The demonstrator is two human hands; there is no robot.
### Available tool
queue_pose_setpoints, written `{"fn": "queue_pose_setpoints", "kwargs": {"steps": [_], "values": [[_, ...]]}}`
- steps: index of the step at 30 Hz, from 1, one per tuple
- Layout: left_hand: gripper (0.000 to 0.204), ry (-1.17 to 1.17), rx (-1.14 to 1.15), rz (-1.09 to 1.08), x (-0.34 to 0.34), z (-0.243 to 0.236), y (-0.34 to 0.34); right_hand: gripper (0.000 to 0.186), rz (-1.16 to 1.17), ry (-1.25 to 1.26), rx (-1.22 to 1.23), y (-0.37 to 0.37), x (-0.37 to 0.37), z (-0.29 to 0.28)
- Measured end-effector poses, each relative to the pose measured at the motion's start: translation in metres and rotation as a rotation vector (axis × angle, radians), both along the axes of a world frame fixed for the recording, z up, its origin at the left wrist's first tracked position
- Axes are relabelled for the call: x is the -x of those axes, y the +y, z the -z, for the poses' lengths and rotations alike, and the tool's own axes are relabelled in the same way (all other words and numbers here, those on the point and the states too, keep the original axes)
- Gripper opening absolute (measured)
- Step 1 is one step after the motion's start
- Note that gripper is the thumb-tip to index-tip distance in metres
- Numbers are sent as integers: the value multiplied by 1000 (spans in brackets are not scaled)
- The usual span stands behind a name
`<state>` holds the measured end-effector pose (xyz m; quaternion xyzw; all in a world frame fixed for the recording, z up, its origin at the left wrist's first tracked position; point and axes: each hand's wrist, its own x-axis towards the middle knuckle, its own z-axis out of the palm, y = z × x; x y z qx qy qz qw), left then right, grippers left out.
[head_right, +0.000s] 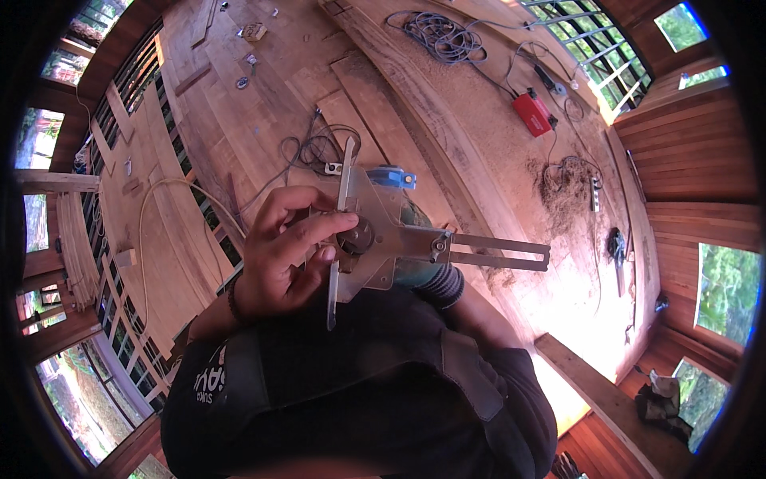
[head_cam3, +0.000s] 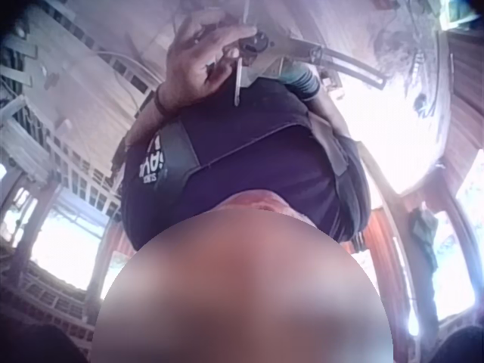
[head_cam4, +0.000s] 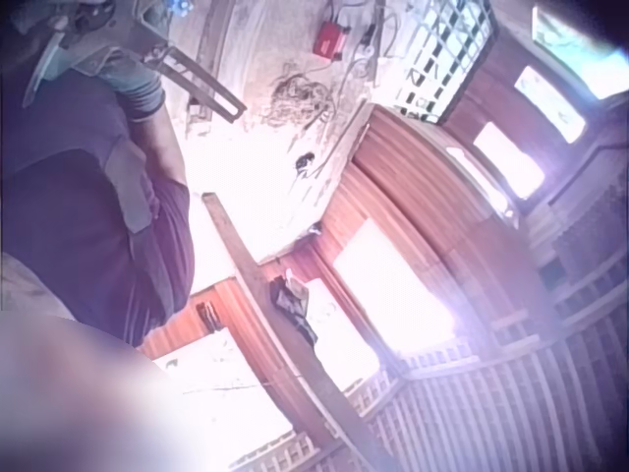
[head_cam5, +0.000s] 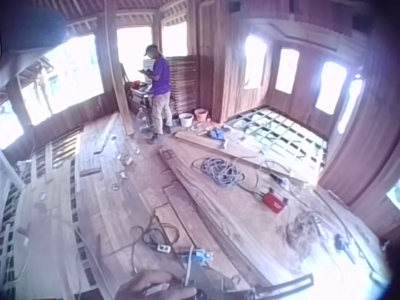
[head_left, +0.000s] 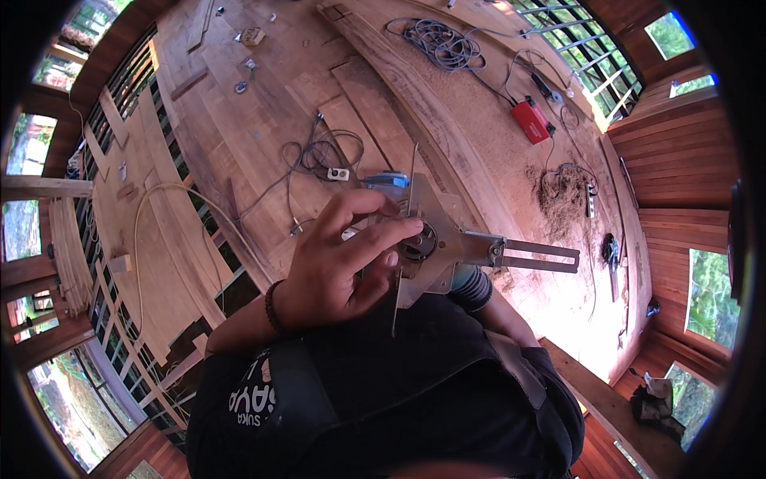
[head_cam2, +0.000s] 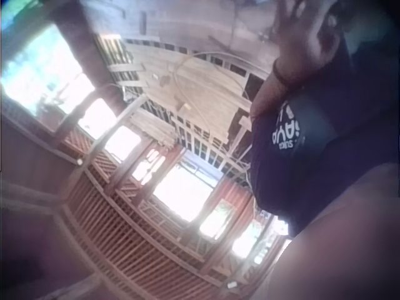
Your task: The person handles a small wooden plank, then picks up a handheld router and repeatedly adjusts its guide and depth settings. The person inspects the tool while standing on a wooden floor in a construction area.
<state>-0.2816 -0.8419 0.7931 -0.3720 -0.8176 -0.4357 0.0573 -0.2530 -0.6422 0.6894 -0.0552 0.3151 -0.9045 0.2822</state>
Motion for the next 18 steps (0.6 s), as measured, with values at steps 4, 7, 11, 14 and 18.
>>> {"fn": "queue_pose_setpoints", "kwargs": {"steps": [4,7,11,14,18], "values": [[39,53,11,2,3,-2,1,79,34,113,-65,-2,1,2],[35,34,22,-4,2,-4,1,67,-38,143,-96,0,4,11],[32,-10,-28,5,1,-3,0,69,-57,31,-105,2,5,25],[27,-103,-73,7,0,-1,-1,80,-45,-68,-15,1,3,34],[23,-136,-110,18,-1,4,-1,84,-56,-60,-60,2,2,39]]}}
